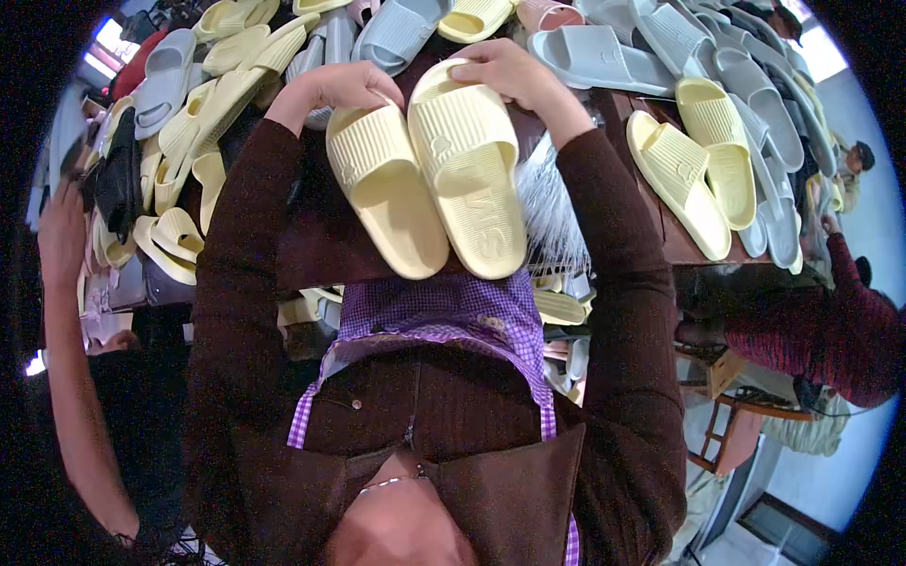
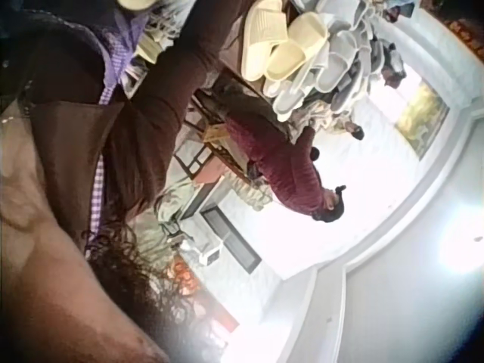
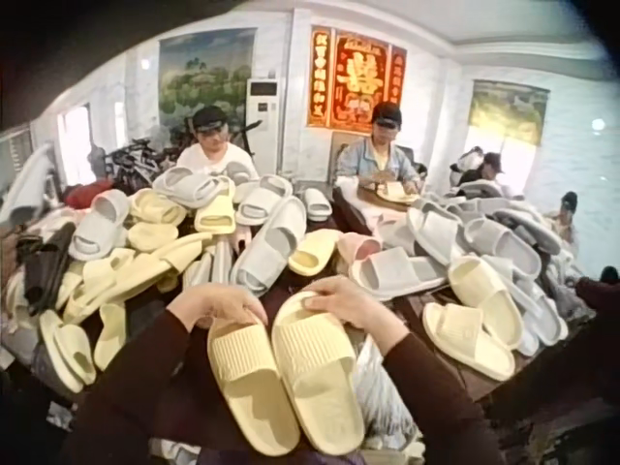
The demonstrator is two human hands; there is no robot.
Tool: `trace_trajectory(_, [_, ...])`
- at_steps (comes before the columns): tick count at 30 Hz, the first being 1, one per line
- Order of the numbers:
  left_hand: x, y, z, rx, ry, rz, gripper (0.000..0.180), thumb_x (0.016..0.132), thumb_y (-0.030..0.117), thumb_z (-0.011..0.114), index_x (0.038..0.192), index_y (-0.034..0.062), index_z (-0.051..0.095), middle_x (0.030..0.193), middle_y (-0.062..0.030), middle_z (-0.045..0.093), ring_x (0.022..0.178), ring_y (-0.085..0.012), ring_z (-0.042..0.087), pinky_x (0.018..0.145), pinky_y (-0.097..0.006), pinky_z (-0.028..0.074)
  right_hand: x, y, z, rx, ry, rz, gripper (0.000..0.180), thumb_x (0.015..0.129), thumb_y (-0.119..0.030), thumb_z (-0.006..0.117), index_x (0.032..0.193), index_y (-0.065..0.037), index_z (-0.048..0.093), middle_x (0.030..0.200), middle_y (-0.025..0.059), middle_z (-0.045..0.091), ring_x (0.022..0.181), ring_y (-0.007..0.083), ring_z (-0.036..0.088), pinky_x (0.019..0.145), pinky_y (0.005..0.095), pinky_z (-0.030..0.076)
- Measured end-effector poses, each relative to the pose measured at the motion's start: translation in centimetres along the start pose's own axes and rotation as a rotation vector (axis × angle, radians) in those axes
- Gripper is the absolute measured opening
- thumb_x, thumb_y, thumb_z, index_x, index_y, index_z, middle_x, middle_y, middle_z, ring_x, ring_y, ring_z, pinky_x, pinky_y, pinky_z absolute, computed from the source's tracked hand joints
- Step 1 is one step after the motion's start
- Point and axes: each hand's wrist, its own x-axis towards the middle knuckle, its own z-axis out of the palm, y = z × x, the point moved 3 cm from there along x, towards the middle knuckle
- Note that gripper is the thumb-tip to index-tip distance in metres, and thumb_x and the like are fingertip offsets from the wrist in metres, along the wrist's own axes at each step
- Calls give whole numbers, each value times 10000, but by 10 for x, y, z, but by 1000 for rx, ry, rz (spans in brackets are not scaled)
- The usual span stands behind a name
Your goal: The person pairs various slippers by threading plastic ties through them and fastening them together by hand, then stacks and sorts the connected slippers on the table.
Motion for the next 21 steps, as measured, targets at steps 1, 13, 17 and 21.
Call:
trace_trajectory(1, [-1,1,0,21,7,-28,261,837,110,616,1066,-6,664,958,-40,685,880,-124,621,816,-265,492,2,4,-1,1,0,-2,344,869,-197,656,1153,-3,633,935,46,673,810,92,613,709,226,485])
trace_trajectory(13, [-61,-4,5,-260,879,92,377,888,194,592,1209,-4,586,1020,-43,646,913,-112,568,798,-244,454,-20,-1,-25,180,83,-7,348,865,-201,671,1150,-5,636,888,32,677,656,59,600,519,194,449])
trace_trajectory(17, [-100,8,28,-431,1037,90,356,894,188,590,1186,-15,593,959,-45,641,834,-105,571,724,-225,462,-13,21,-30,352,43,-50,365,882,-208,649,1185,-7,613,975,59,675,799,88,640,640,204,505])
trace_trajectory(21, [-124,6,80,-569,1085,-10,342,913,147,572,1205,-30,565,1044,-71,650,941,-114,599,801,-246,478,2,16,-9,375,-21,-24,368,863,-187,669,1165,18,614,934,58,677,779,97,634,674,236,514])
